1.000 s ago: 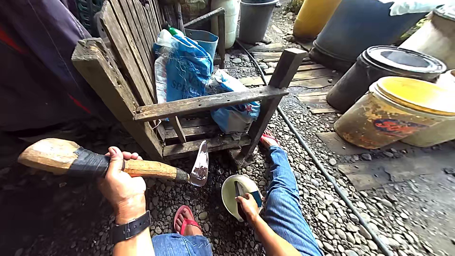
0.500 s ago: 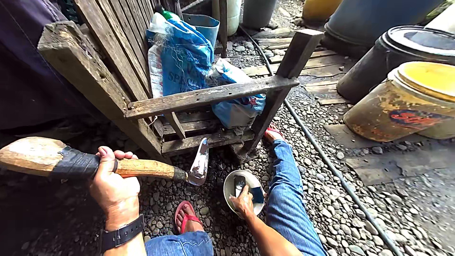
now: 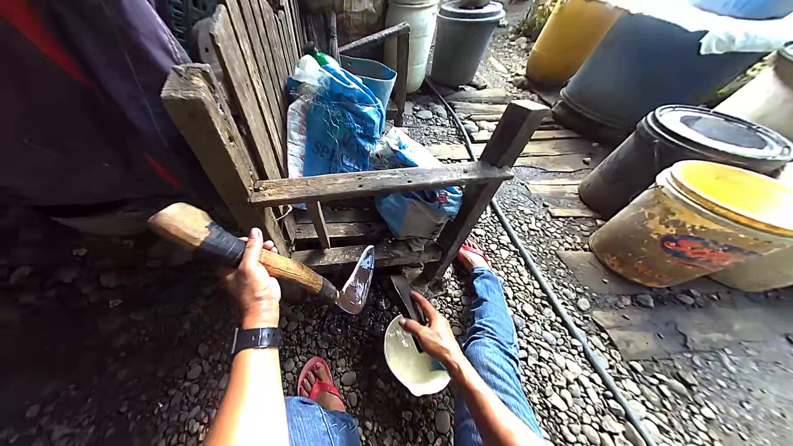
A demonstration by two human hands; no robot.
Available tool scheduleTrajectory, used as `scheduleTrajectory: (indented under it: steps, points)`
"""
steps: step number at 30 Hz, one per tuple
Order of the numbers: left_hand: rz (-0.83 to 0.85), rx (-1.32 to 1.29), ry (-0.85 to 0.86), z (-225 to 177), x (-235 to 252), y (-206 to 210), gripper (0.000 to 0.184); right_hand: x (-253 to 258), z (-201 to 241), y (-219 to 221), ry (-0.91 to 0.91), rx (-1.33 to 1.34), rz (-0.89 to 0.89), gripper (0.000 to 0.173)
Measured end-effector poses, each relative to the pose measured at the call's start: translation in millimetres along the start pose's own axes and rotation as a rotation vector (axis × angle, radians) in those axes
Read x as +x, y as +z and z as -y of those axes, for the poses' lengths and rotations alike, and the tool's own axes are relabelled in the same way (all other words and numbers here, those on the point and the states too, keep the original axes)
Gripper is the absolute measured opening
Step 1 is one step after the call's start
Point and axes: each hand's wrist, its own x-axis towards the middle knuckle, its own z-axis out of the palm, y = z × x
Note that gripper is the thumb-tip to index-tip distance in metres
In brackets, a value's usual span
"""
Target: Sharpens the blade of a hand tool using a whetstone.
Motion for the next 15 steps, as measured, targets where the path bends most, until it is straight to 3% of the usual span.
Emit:
scheduleTrajectory:
  steps: [3,6,9,15]
  points:
    - [-0.037,0.016,0.009,6.1,6.7,7.8,0.007,35.8,32.1,4.4,-0.205,-0.213,0.027,0.070]
    - [-0.089,0.056,-0.077,6.6,13.2,16.2,0.021,75.2,51.5,16.4,-0.170,-0.539,0.044,0.067]
    - [-0.092,0.098,-0.108,10.4,26.0,18.3,0.035,98.2,52.1,25.7,-0.166,-0.661,0.068,0.069]
    - [-0.116,0.160,-0.046,20.9,36.5,16.3,0.023,105.0,48.6,27.8,-0.090,-0.707,0.055,0.064]
